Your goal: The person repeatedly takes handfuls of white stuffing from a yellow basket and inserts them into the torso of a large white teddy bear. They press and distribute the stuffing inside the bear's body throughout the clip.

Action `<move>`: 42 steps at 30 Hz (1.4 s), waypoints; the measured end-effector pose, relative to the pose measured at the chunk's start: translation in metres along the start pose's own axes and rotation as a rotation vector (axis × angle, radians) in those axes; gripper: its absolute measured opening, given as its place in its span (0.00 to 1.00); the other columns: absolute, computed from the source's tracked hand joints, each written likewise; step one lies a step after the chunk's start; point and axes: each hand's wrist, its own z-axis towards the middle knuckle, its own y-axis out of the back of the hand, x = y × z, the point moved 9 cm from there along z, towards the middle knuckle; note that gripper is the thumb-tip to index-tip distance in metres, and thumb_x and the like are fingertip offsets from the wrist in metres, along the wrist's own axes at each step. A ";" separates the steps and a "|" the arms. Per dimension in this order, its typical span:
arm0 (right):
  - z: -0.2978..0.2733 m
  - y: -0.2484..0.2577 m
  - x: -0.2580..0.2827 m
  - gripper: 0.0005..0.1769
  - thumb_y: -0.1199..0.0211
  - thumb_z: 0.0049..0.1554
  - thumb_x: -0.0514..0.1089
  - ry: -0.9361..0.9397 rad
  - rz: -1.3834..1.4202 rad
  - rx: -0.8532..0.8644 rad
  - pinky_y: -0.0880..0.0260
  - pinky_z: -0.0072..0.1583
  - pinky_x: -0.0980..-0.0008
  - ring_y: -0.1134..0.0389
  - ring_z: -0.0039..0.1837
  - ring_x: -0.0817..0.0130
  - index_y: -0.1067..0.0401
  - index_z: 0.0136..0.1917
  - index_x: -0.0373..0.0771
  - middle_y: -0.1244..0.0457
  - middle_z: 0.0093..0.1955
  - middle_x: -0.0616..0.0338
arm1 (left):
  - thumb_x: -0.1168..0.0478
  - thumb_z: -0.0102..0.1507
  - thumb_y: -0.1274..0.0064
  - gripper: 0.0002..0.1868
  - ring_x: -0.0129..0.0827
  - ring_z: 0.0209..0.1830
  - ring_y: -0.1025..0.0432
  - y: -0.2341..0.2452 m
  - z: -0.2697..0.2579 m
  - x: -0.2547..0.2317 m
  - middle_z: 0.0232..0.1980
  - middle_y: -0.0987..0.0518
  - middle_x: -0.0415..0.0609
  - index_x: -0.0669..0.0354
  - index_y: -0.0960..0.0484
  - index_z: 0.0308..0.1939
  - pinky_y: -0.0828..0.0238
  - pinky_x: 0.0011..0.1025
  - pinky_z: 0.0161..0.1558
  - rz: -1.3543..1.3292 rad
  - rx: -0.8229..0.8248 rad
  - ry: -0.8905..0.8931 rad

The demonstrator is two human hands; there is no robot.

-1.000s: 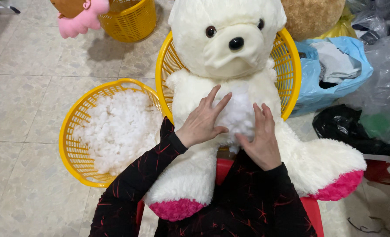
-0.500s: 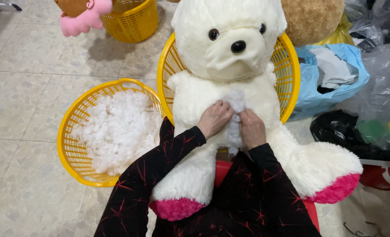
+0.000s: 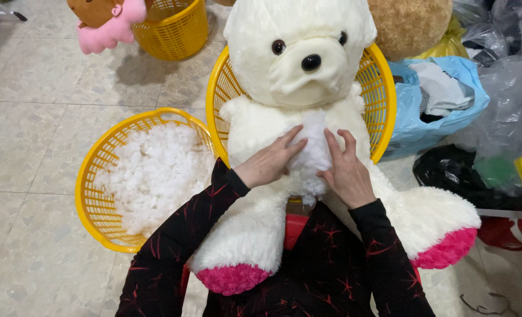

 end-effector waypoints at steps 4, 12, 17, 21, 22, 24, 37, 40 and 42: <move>0.038 -0.001 0.004 0.66 0.23 0.37 0.38 0.064 0.122 -0.022 0.30 0.54 0.52 0.34 0.58 0.37 0.58 0.80 0.36 0.49 0.72 0.38 | 0.69 0.47 0.30 0.51 0.55 0.63 0.32 0.023 -0.004 0.010 0.76 0.41 0.61 0.60 0.38 0.73 0.27 0.43 0.59 0.151 0.002 0.230; 0.038 -0.061 0.003 0.25 0.40 0.46 0.26 0.308 0.099 0.068 0.30 0.56 0.54 0.32 0.58 0.44 0.32 0.59 0.29 0.39 0.60 0.46 | 0.66 0.45 0.29 0.55 0.58 0.47 0.24 -0.017 0.020 0.033 0.65 0.34 0.66 0.66 0.43 0.74 0.25 0.44 0.48 -0.029 0.027 0.187; 0.032 -0.092 -0.031 0.11 0.42 0.48 0.28 0.251 -0.050 -0.021 0.29 0.56 0.57 0.31 0.55 0.49 0.29 0.46 0.33 0.35 0.50 0.50 | 0.67 0.60 0.43 0.02 0.46 0.44 0.20 -0.076 0.023 0.058 0.42 0.18 0.55 0.61 0.18 0.36 0.22 0.38 0.46 0.365 0.084 0.196; 0.037 -0.102 -0.055 0.06 0.44 0.51 0.30 0.219 -0.158 -0.099 0.29 0.57 0.57 0.31 0.55 0.51 0.29 0.42 0.36 0.35 0.47 0.51 | 0.68 0.56 0.47 0.05 0.43 0.37 0.20 -0.095 0.023 0.084 0.32 0.18 0.55 0.58 0.16 0.27 0.22 0.36 0.37 0.492 0.092 0.276; 0.031 -0.104 -0.053 0.07 0.44 0.50 0.30 0.229 -0.169 -0.115 0.29 0.57 0.56 0.31 0.55 0.50 0.30 0.43 0.36 0.35 0.48 0.50 | 0.68 0.56 0.47 0.05 0.43 0.38 0.21 -0.099 0.020 0.082 0.33 0.19 0.55 0.59 0.16 0.27 0.22 0.36 0.37 0.516 0.072 0.297; 0.035 -0.095 -0.044 0.09 0.44 0.49 0.30 0.259 -0.199 -0.168 0.29 0.57 0.55 0.31 0.55 0.47 0.31 0.45 0.35 0.36 0.52 0.47 | 0.68 0.57 0.47 0.04 0.43 0.39 0.21 -0.091 0.026 0.082 0.35 0.19 0.55 0.60 0.16 0.29 0.22 0.35 0.37 0.576 0.012 0.330; -0.041 0.005 0.042 0.40 0.35 0.50 0.42 0.345 -0.080 -0.215 0.41 0.69 0.49 0.42 0.71 0.40 0.41 0.75 0.39 0.49 0.77 0.38 | 0.74 0.51 0.47 0.32 0.55 0.47 0.28 0.022 -0.002 -0.010 0.64 0.34 0.66 0.67 0.30 0.62 0.27 0.45 0.47 0.101 -0.203 0.279; -0.049 -0.008 0.051 0.41 0.35 0.50 0.44 0.422 -0.185 -0.187 0.45 0.70 0.48 0.48 0.76 0.36 0.41 0.75 0.38 0.50 0.77 0.36 | 0.65 0.55 0.41 0.18 0.48 0.50 0.30 0.027 -0.017 -0.032 0.54 0.28 0.55 0.61 0.25 0.48 0.31 0.40 0.49 0.327 -0.169 0.207; -0.046 -0.028 0.047 0.40 0.36 0.51 0.44 0.450 -0.260 -0.103 0.45 0.70 0.48 0.51 0.77 0.34 0.42 0.75 0.36 0.51 0.78 0.35 | 0.54 0.56 0.36 0.18 0.45 0.50 0.32 0.004 -0.030 -0.034 0.46 0.28 0.52 0.60 0.24 0.42 0.35 0.41 0.49 0.394 0.039 0.210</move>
